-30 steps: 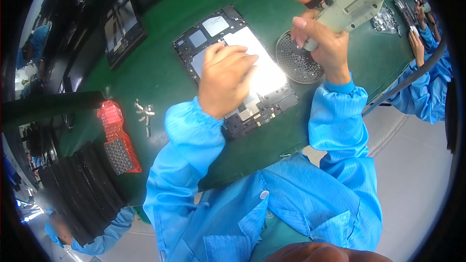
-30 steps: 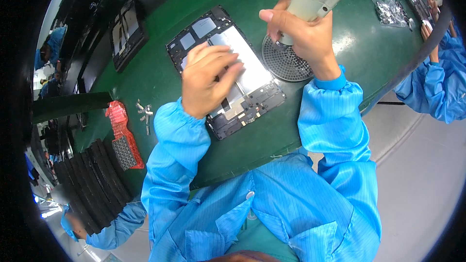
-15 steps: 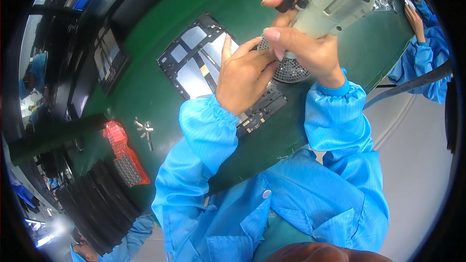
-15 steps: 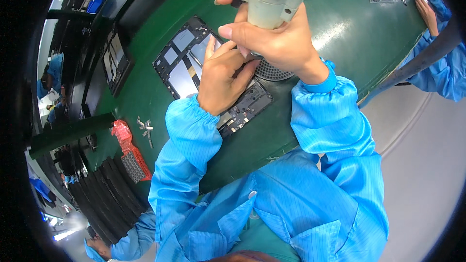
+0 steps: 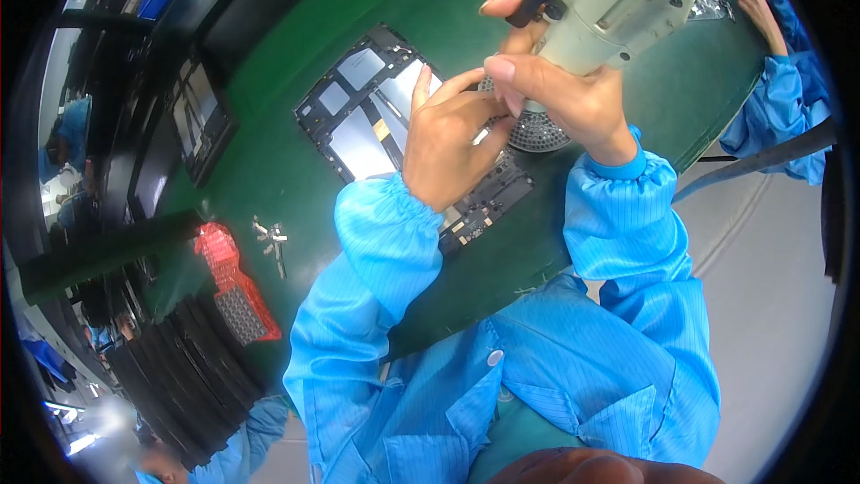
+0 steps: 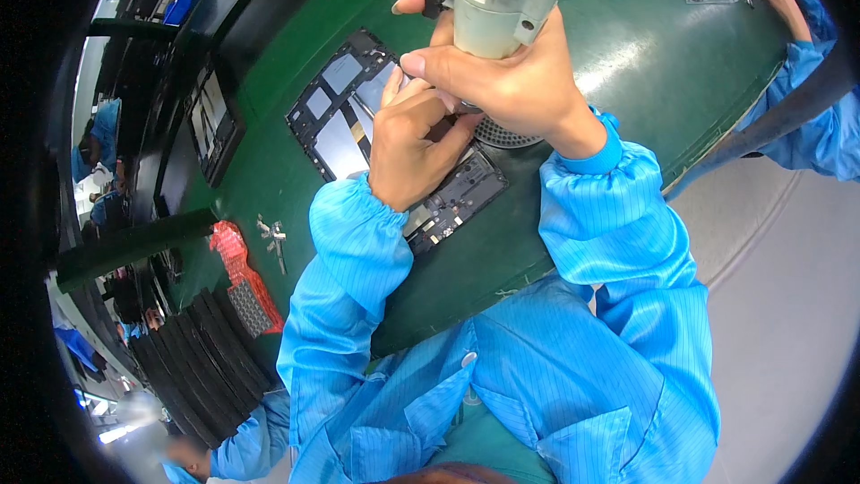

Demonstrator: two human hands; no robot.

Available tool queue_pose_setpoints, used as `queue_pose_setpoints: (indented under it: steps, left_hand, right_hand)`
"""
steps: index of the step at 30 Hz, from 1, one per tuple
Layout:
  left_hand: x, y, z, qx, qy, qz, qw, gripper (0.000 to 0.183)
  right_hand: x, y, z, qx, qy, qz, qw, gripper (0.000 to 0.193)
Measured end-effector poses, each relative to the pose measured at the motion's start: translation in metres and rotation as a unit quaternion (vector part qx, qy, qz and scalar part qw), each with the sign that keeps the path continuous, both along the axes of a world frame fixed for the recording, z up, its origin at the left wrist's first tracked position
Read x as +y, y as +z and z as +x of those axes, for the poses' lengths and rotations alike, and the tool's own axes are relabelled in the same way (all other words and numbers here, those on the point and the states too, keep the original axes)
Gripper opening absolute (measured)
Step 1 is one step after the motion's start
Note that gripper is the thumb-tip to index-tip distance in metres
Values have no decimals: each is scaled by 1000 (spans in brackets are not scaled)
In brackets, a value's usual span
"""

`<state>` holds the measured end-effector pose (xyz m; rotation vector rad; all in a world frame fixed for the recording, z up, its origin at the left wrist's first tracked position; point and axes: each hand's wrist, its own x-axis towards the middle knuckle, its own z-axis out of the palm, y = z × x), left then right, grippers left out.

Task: The person separates small metal brackets from strips by hand, positions them onto tablet frames, and secures them with screws using an electric screwdriver.

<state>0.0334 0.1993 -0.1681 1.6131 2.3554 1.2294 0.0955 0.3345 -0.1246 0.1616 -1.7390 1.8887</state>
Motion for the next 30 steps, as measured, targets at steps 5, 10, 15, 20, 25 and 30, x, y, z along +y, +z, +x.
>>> queue_pose_setpoints:
  steps: [5,10,15,20,25,30]
  left_hand:
    - [-7,13,1,13,19,-3,1000,17]
    - [-59,24,-14,46,126,55,989,22]
    - [-116,17,-6,-111,241,140,954,22]
    - [-162,0,3,-90,308,29,947,13]
    - [-165,-9,24,-188,295,99,931,14]
    - [-158,-5,50,-470,248,151,833,16]
  right_hand:
    - [0,-3,0,-6,-1,-14,1000,36]
    - [1,-2,3,2,-11,0,1000,36]
    - [-3,-1,2,-12,6,11,1000,36]
    - [-10,0,1,-24,-48,-42,998,23]
    - [1,-16,0,-4,7,11,1000,24]
    - [-2,-15,-3,-4,17,42,999,40]
